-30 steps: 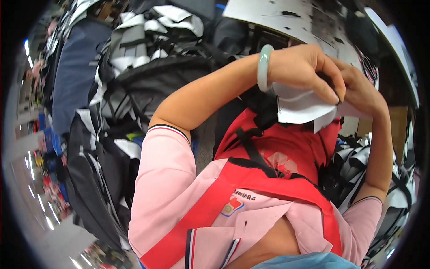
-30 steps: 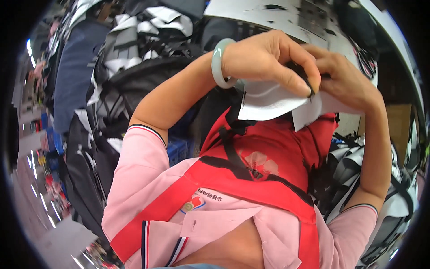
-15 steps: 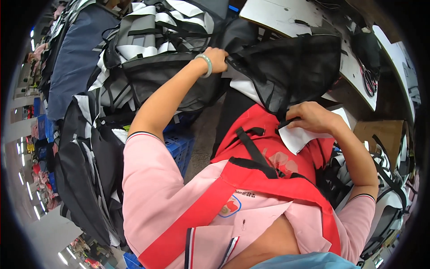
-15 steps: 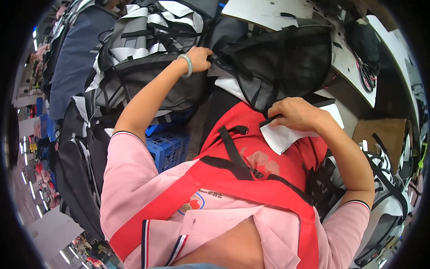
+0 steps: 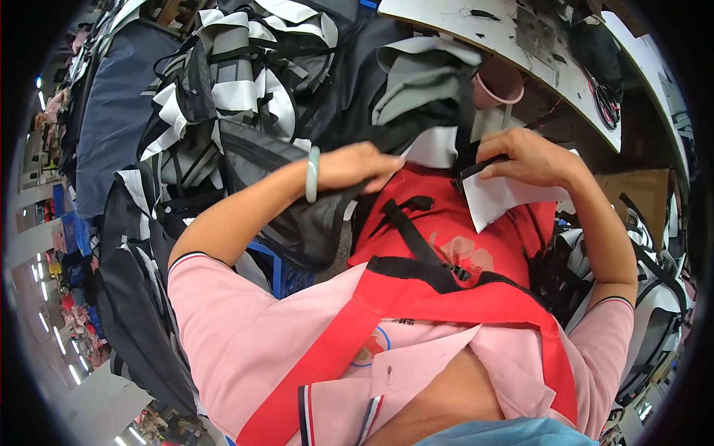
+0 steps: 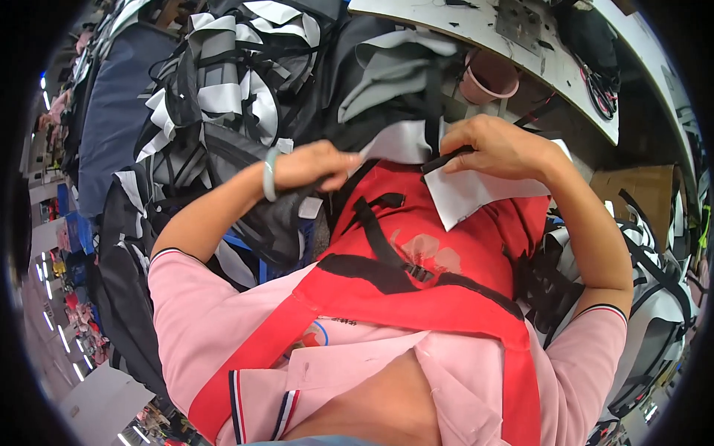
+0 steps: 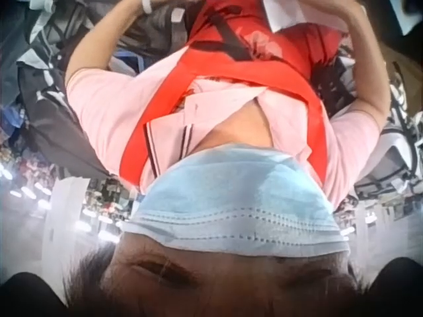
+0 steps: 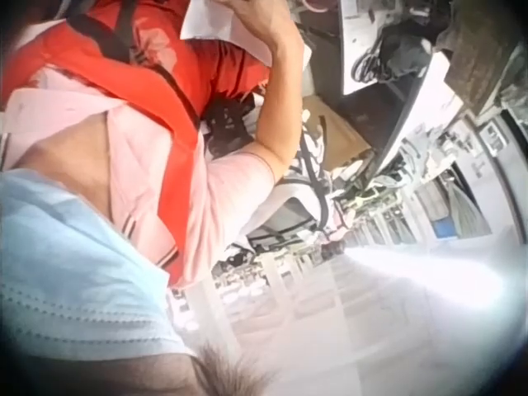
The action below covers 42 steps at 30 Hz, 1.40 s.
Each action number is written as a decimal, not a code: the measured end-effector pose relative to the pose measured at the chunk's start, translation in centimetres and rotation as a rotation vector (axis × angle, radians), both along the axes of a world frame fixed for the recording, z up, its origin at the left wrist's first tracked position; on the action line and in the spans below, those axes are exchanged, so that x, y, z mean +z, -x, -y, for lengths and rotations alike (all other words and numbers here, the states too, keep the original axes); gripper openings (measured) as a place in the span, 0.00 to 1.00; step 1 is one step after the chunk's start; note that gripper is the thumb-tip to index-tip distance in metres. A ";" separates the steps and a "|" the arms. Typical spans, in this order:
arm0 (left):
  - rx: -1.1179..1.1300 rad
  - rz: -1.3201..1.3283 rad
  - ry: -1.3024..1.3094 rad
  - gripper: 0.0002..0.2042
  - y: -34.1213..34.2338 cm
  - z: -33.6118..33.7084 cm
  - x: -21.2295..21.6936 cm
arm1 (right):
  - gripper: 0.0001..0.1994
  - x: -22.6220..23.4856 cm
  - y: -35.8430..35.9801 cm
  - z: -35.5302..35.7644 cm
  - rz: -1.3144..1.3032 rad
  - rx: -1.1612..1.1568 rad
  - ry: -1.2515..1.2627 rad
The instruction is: The person is assembling, inspecting, and attaching labels to black and white bags at a factory sewing workstation.
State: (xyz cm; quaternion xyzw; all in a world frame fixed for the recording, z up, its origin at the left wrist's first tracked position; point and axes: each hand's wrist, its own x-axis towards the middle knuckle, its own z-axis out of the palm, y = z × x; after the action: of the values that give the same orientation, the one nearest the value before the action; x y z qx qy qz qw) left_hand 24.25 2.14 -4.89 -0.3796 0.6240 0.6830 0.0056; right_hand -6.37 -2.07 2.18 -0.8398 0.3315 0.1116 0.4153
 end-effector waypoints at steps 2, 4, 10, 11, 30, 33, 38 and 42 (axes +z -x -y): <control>0.022 -0.108 -0.075 0.31 1.3 1.1 4.2 | 0.07 2.7 -0.6 -1.1 0.188 0.041 0.161; 0.023 -0.206 -0.091 0.31 3.5 1.3 6.7 | 0.06 4.5 -1.4 -2.2 0.406 0.090 0.368; -0.136 -0.483 -0.416 0.20 11.0 -2.7 12.3 | 0.10 11.0 1.8 -2.7 0.329 0.383 0.182; -0.194 -0.491 -0.549 0.17 12.0 -3.0 14.3 | 0.10 13.1 2.8 -3.4 0.331 0.416 0.127; -0.016 -0.187 0.505 0.15 17.9 19.3 8.8 | 0.14 6.5 13.8 7.8 0.171 -0.376 0.267; -0.001 -0.237 0.482 0.16 19.7 20.2 9.0 | 0.13 6.4 14.6 8.7 0.159 -0.398 0.247; 0.114 -0.226 0.309 0.20 20.6 23.0 8.5 | 0.16 5.4 16.7 10.3 0.162 -0.636 0.199; 0.128 -0.212 0.350 0.21 21.7 25.2 7.0 | 0.16 4.3 17.3 11.8 0.174 -0.726 0.237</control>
State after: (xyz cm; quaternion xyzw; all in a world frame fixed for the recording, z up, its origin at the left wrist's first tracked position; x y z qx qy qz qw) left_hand 2.59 -23.07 2.09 -0.3396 0.7048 0.5994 -0.1694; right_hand -23.65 -13.85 6.46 -0.7165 0.5810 -0.1533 0.3544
